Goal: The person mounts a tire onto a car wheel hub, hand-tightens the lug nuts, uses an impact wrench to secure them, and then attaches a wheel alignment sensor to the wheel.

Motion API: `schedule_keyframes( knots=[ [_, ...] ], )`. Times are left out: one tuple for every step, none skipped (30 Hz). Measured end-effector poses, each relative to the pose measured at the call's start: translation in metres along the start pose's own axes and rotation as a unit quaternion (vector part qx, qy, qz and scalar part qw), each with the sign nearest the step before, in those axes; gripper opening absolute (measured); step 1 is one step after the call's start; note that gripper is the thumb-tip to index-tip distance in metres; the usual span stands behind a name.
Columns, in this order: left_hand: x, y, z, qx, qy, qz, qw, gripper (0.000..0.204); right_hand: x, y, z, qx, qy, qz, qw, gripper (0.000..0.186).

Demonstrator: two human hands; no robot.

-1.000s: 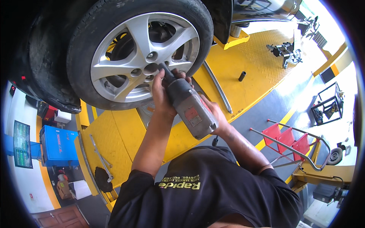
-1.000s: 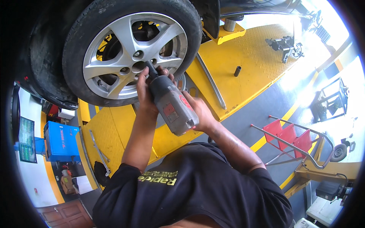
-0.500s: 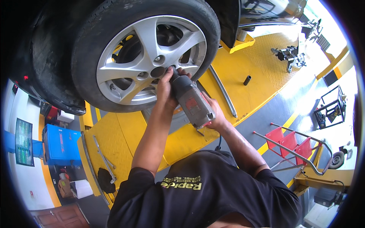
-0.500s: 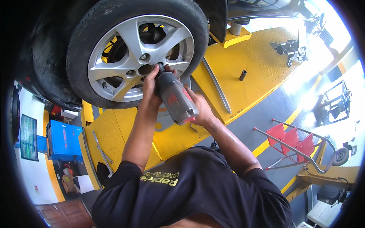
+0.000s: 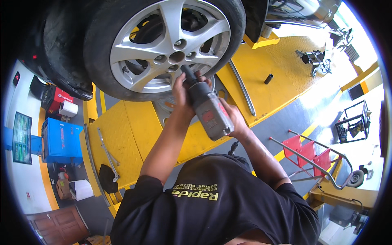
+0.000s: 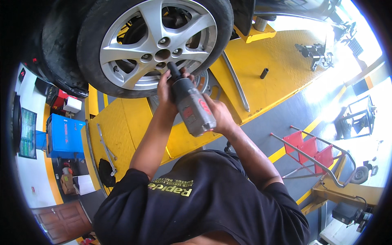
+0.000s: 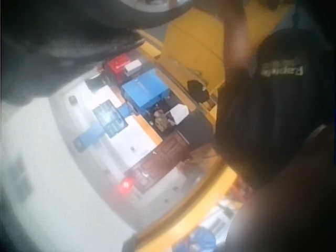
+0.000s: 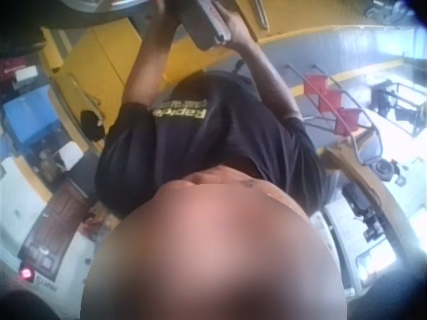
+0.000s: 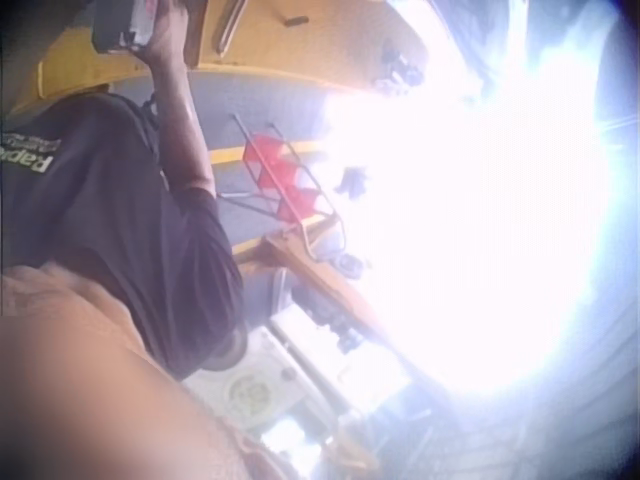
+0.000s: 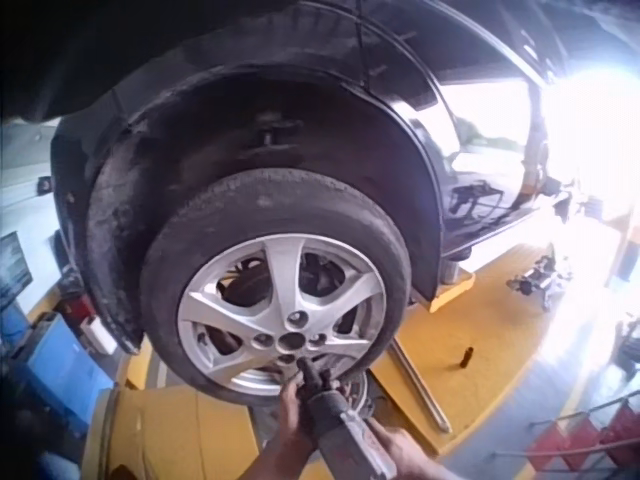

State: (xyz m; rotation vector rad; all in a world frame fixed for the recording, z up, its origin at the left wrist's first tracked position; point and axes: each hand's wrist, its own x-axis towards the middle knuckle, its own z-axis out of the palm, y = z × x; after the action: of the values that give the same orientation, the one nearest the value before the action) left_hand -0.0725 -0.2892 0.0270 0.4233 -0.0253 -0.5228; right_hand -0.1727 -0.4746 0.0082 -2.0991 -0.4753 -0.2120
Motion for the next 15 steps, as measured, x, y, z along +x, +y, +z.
schedule_keyframes(
  knots=[
    [-0.005,0.003,-0.005,-0.003,-0.013,0.005,1.000,0.048,-0.002,-0.002,0.005,-0.005,-0.018,0.013,1.000,0.069],
    [-0.010,0.008,-0.010,-0.005,-0.004,0.007,1.000,0.049,0.000,-0.004,0.010,-0.001,-0.018,-0.006,1.000,0.065],
    [-0.012,0.015,-0.014,-0.007,0.001,0.011,1.000,0.049,0.004,-0.006,0.014,-0.003,-0.011,-0.014,1.000,0.065],
    [-0.010,0.022,-0.017,-0.008,0.039,0.017,0.999,0.046,0.010,-0.008,0.018,-0.004,-0.008,-0.024,1.000,0.065],
    [-0.006,0.029,-0.018,0.006,0.032,0.021,0.999,0.045,0.017,-0.010,0.021,-0.006,-0.006,-0.035,0.999,0.065],
    [-0.003,0.036,-0.019,0.016,0.042,0.026,0.999,0.044,0.022,-0.013,0.023,-0.012,-0.009,-0.023,1.000,0.063],
    [-0.001,0.041,-0.019,0.026,0.054,0.032,0.998,0.042,0.027,-0.016,0.025,-0.026,-0.010,-0.008,1.000,0.061],
    [0.003,0.047,-0.019,0.054,0.057,0.041,0.996,0.038,0.032,-0.019,0.027,-0.038,-0.005,-0.004,0.999,0.060],
    [0.003,0.049,-0.019,0.062,0.065,0.045,0.995,0.037,0.035,-0.021,0.028,-0.046,0.006,-0.013,0.999,0.058],
    [0.005,0.050,-0.019,0.069,0.075,0.050,0.994,0.037,0.039,-0.022,0.029,-0.071,-0.006,0.008,0.997,0.056],
    [0.007,0.050,-0.021,0.067,0.084,0.050,0.993,0.037,0.041,-0.021,0.029,-0.093,-0.012,0.016,0.995,0.054],
    [0.008,0.049,-0.023,0.076,0.091,0.057,0.991,0.038,0.041,-0.019,0.028,-0.115,-0.033,0.039,0.992,0.052],
    [0.010,0.047,-0.025,0.061,0.064,0.051,0.995,0.038,0.042,-0.016,0.026,-0.129,-0.031,0.026,0.991,0.052],
    [0.012,0.046,-0.028,0.046,0.037,0.047,0.997,0.038,0.044,-0.012,0.024,-0.144,-0.045,0.025,0.988,0.051],
    [0.015,0.044,-0.031,0.031,0.011,0.043,0.999,0.038,0.045,-0.009,0.022,-0.154,-0.048,0.017,0.987,0.050]
  ],
)
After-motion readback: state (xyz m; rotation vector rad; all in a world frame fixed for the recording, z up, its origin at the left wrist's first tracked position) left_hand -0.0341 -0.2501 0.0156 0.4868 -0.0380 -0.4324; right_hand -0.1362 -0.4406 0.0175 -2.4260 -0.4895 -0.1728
